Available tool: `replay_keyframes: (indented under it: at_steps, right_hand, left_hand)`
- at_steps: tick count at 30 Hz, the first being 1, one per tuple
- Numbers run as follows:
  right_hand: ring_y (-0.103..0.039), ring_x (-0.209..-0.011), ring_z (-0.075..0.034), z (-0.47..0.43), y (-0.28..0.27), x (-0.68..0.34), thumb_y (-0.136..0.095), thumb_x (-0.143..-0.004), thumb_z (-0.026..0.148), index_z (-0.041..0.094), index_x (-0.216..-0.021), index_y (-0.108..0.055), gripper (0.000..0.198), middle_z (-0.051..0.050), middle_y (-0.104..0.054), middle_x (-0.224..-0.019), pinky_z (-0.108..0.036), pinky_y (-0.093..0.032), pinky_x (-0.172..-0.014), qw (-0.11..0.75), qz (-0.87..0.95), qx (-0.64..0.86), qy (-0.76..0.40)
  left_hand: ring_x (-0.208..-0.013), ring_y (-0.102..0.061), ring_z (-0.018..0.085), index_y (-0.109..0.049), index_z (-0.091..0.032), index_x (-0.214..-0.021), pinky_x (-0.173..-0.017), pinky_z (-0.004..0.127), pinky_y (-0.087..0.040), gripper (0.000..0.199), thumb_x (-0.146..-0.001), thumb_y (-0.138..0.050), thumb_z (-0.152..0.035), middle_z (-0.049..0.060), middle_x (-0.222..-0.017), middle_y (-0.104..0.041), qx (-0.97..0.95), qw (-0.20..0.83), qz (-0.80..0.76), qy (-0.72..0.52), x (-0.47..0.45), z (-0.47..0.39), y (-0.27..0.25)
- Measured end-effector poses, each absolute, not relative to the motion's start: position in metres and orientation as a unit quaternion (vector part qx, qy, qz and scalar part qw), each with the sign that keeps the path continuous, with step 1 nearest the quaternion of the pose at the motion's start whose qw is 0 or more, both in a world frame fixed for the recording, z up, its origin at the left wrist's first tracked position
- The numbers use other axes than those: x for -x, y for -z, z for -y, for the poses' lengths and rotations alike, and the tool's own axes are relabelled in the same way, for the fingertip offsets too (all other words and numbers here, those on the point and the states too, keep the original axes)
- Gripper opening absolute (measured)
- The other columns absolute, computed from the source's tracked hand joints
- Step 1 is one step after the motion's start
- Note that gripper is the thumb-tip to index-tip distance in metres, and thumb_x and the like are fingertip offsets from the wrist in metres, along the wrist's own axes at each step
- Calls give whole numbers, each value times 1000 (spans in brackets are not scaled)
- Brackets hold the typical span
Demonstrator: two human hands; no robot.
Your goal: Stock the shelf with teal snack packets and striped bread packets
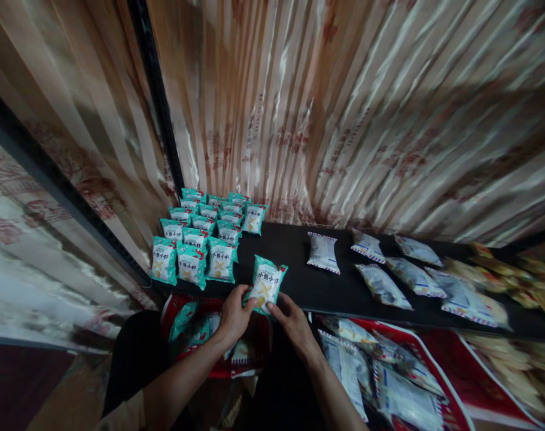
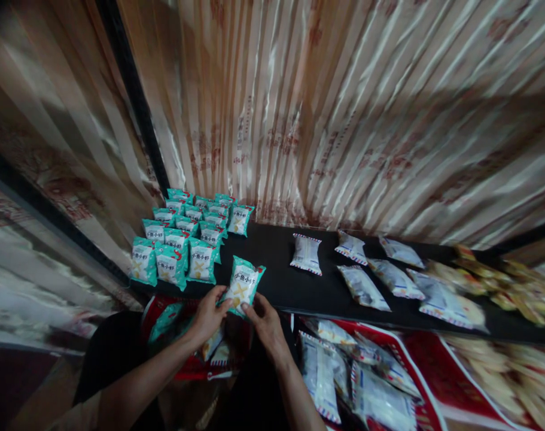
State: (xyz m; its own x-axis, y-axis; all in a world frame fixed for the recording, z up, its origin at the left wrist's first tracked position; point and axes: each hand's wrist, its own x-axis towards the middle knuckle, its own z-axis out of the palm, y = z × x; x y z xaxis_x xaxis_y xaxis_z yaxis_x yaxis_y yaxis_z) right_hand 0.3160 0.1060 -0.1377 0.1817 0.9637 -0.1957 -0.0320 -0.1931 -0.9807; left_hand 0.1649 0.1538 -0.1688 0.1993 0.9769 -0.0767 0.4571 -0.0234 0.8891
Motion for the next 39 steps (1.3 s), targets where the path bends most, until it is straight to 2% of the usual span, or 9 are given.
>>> replay_keyframes:
  at_steps: [4, 8, 12, 15, 20, 26, 31, 34, 39]
  right_hand:
    - [-65, -92, -28, -130, 141, -328, -70, -64, 51, 18, -95, -67, 46, -8, -72, -98, -40, -50, -85, 495, 421, 624, -434]
    - [-65, -91, -29, -165, 151, -338, -67, -66, 51, 18, -99, -66, 47, -8, -72, -97, -42, -49, -85, 499, 438, 660, -351]
    - [-64, -93, -27, -205, 165, -346, -61, -70, 47, 17, -105, -64, 46, -9, -70, -103, -41, -47, -87, 478, 459, 688, -296]
    - [-64, -88, -25, -233, 171, -348, -57, -72, 46, 18, -105, -64, 44, -8, -70, -99, -38, -47, -83, 455, 479, 697, -278]
    - [-64, -84, -24, -271, 171, -347, -55, -73, 46, 17, -105, -64, 44, -8, -70, -93, -35, -48, -77, 424, 502, 711, -248]
    - [-64, -86, -24, -302, 177, -344, -55, -74, 43, 19, -108, -63, 42, -7, -70, -93, -37, -47, -81, 411, 514, 714, -238]
    - [-64, -90, -24, -313, 185, -342, -57, -73, 40, 22, -119, -57, 49, -7, -69, -101, -38, -47, -83, 433, 513, 700, -244]
    - [-64, -90, -23, -315, 190, -342, -57, -73, 39, 24, -124, -53, 53, -5, -69, -102, -37, -48, -82, 444, 509, 691, -257]
    - [-64, -91, -23, -318, 195, -343, -58, -73, 37, 26, -119, -57, 48, -3, -69, -99, -38, -48, -84, 441, 522, 682, -261]
  left_hand:
    - [-114, -55, 23, -53, -15, -119, -99, 37, -42, 39, -82, -52, -26, 12, -120, -60, -682, 365, -564, -289, -182, -170, 165]
    - [-128, -42, 23, -41, -11, -132, -105, 37, -38, 51, -82, -47, -20, 15, -136, -47, -706, 311, -558, -306, -199, -186, 164]
    - [-135, -32, 23, -36, -9, -136, -111, 39, -31, 56, -81, -43, -14, 16, -144, -37, -717, 300, -550, -306, -215, -204, 168]
    - [-138, -26, 24, -34, -8, -137, -114, 40, -26, 57, -81, -42, -12, 17, -147, -31, -708, 286, -561, -319, -225, -220, 173]
    - [-137, -28, 24, -35, -12, -137, -113, 41, -28, 57, -80, -42, -10, 13, -147, -34, -692, 278, -580, -328, -235, -248, 179]
    - [-138, -26, 25, -36, -11, -137, -114, 44, -25, 59, -78, -41, -7, 14, -148, -32, -688, 263, -588, -335, -239, -270, 180]
    - [-138, -25, 26, -38, -4, -135, -115, 41, -25, 59, -77, -40, -5, 19, -148, -29, -690, 262, -595, -319, -240, -276, 178]
    - [-139, -24, 26, -37, -7, -136, -114, 43, -25, 60, -76, -41, -5, 16, -149, -28, -689, 263, -589, -330, -241, -277, 181]
    - [-139, -22, 25, -36, -10, -137, -115, 43, -24, 64, -74, -40, -3, 14, -149, -28, -684, 277, -583, -340, -242, -279, 186]
